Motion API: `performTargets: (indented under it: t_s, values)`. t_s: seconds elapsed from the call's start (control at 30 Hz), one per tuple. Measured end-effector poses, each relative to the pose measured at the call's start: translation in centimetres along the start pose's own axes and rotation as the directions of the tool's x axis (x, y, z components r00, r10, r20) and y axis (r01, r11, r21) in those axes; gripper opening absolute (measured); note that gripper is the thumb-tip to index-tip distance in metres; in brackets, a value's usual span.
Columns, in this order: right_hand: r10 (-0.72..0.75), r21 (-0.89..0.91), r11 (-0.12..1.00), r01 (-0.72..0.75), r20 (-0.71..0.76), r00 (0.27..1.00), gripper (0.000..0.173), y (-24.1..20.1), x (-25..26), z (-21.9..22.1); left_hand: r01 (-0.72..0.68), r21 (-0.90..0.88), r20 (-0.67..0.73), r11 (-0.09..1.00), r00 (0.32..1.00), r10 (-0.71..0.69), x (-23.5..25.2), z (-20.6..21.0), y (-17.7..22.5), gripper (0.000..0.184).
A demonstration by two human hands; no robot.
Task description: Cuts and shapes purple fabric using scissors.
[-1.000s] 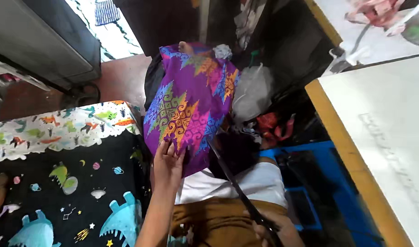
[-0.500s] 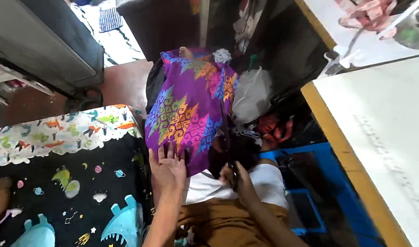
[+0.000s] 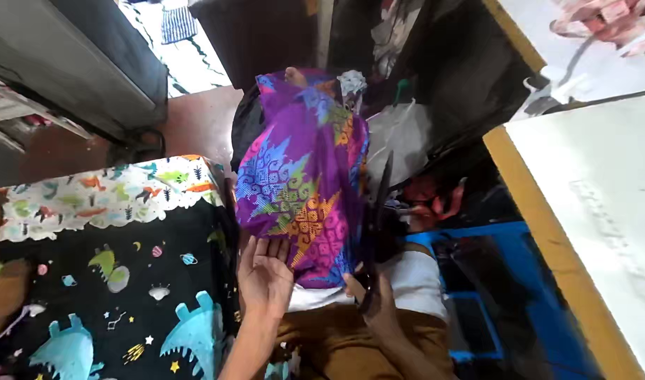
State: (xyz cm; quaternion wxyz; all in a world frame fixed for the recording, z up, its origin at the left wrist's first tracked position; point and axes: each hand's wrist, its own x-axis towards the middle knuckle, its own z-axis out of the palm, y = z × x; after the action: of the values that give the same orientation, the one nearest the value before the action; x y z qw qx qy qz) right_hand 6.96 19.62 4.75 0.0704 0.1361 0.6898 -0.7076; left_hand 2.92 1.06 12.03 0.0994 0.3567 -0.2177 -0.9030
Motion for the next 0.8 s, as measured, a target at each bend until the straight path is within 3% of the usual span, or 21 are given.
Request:
performTargets:
  t_s: [0.13, 0.2, 0.27, 0.33, 0.4, 0.47, 0.53, 0.67, 0.8]
  values:
    - [0.046, -0.164, 0.985, -0.045, 0.001, 0.999, 0.032, 0.6, -1.2, -2.6, 0.234, 0.007, -0.041, 0.972, 0.972, -0.233, -1.7, -2.5, -1.0, 0.040]
    - [0.088, -0.266, 0.961, -0.077, 0.031, 0.996, 0.030, -0.5, -1.4, -4.4, 0.268, 0.134, 0.012, 0.954, 0.962, -0.272, -2.8, -3.9, -0.2, 0.049]
    - [0.106, -0.359, 0.931, -0.066, 0.093, 0.990, 0.032, -1.9, -2.2, -6.4, 0.092, 0.490, 0.044, 0.867, 0.991, -0.130, -3.7, -5.2, 0.7, 0.045]
    - [0.120, -0.375, 0.926, -0.042, 0.188, 0.975, 0.032, -3.1, -3.2, -8.1, -0.235, 0.727, 0.119, 0.645, 0.968, 0.219, -3.2, -6.8, 1.4, 0.025]
    - [0.158, -0.367, 0.929, -0.038, 0.301, 0.940, 0.039, -4.0, -3.9, -9.2, -0.268, 0.819, 0.073, 0.507, 0.926, 0.370, -1.1, -7.4, 2.4, 0.025]
    - [0.246, -0.354, 0.931, -0.093, 0.418, 0.874, 0.046, -4.9, -4.6, -9.7, -0.152, 0.831, -0.010, 0.535, 0.958, 0.287, 1.0, -7.3, 3.5, 0.036]
    - [0.304, -0.341, 0.930, -0.138, 0.500, 0.811, 0.053, -5.4, -5.1, -9.6, -0.091, 0.809, -0.023, 0.580, 0.982, 0.187, 2.1, -6.7, 3.7, 0.030]
    - [0.382, -0.360, 0.912, -0.197, 0.568, 0.729, 0.056, -5.9, -5.5, -9.1, -0.214, 0.773, 0.104, 0.597, 0.971, 0.213, 1.8, -5.7, 3.5, 0.014]
    - [0.403, -0.382, 0.902, -0.203, 0.570, 0.717, 0.060, -5.3, -5.3, -8.3, -0.302, 0.786, 0.174, 0.539, 0.945, 0.275, 1.3, -5.8, 3.6, 0.012]
